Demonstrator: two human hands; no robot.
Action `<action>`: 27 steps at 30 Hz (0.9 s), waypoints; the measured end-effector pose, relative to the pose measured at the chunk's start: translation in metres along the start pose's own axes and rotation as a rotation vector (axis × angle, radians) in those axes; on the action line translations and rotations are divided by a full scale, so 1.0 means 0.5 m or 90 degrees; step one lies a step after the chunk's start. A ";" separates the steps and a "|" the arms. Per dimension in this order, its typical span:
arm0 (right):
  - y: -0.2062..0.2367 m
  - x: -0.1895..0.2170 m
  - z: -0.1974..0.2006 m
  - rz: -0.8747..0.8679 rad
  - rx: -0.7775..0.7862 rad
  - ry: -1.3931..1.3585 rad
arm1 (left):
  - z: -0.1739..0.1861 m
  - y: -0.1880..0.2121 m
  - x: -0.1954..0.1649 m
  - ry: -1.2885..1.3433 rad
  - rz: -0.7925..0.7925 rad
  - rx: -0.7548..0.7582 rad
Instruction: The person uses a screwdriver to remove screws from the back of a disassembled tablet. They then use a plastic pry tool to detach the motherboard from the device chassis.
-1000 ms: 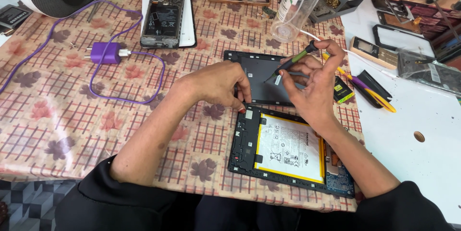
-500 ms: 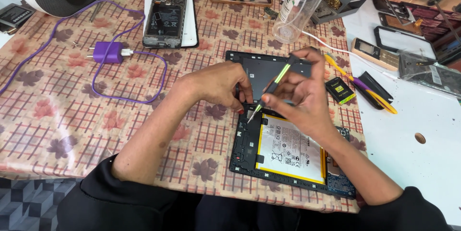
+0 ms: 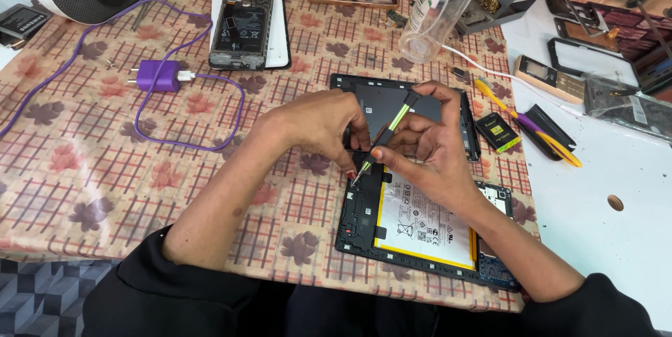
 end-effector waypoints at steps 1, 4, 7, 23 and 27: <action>0.000 0.000 0.000 -0.002 0.001 -0.004 | 0.000 0.001 0.000 -0.001 0.000 -0.001; 0.001 0.000 0.000 -0.008 0.003 -0.011 | 0.000 0.000 0.001 -0.003 0.002 -0.002; 0.002 -0.002 0.000 -0.014 0.005 -0.010 | -0.001 -0.002 0.000 -0.003 0.001 -0.001; 0.005 0.005 -0.002 0.006 0.019 0.055 | -0.003 -0.002 0.000 0.000 -0.001 -0.007; 0.004 0.009 -0.006 0.018 0.030 0.063 | -0.003 -0.002 0.001 0.004 -0.020 -0.010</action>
Point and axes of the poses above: each hand's wrist, its own y-axis away from the middle knuckle, its own z-axis out of the back of the hand, x = y × z, the point moved 3 cm from there along -y, towards the middle knuckle, and after that the axes turned 11 degrees about z, right-handed, at the moved point
